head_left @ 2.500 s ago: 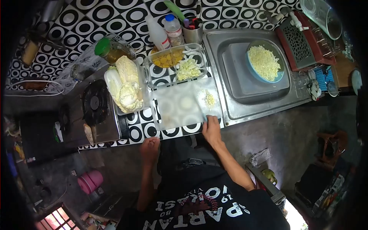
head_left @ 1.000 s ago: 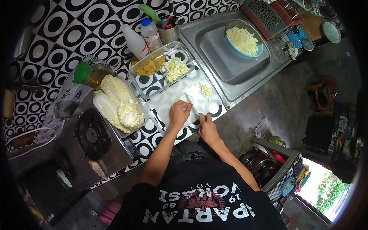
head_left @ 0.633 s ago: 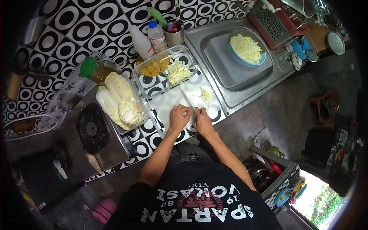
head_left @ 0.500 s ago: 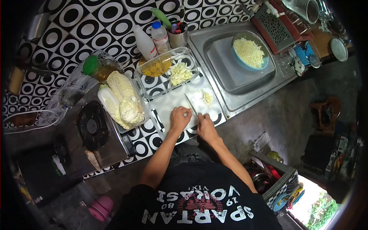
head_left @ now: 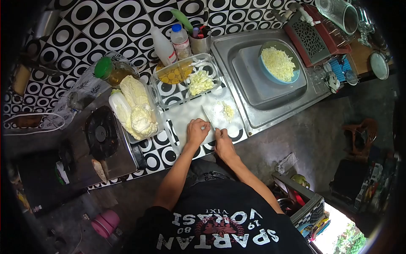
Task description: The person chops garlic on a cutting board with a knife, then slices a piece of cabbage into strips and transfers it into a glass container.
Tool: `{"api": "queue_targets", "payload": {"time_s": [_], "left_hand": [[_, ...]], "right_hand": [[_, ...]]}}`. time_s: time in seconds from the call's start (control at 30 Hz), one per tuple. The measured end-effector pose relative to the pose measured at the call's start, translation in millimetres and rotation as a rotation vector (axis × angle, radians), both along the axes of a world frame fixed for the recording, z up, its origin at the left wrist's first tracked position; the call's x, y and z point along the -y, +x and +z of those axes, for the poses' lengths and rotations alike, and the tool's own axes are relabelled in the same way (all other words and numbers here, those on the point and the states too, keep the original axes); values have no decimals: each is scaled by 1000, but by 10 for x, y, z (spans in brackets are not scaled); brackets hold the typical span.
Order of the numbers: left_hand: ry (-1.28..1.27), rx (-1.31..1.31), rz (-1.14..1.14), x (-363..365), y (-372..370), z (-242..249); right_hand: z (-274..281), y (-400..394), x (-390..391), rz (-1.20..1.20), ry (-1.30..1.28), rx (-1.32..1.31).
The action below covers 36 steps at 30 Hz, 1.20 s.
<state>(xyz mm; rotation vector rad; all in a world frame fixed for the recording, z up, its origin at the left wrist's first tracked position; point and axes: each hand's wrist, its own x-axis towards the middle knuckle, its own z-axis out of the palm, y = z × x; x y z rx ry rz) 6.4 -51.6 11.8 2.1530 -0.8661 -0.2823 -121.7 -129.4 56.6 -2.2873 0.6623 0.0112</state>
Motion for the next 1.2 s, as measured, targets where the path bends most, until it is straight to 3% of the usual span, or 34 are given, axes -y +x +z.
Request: {"api": "queue_targets", "payload": {"time_s": [0.73,0.93,1.2], "left_hand": [[-2,-3,80,12,-55,-25],[-22,13,59,-5,-46,-31],[-58,-55,97,-35,-43,-43]], "right_hand": [[172,9,63,77,29,-126],[-23,117,135,118,-35,18],[211,72,137,114,33,-102]]}}
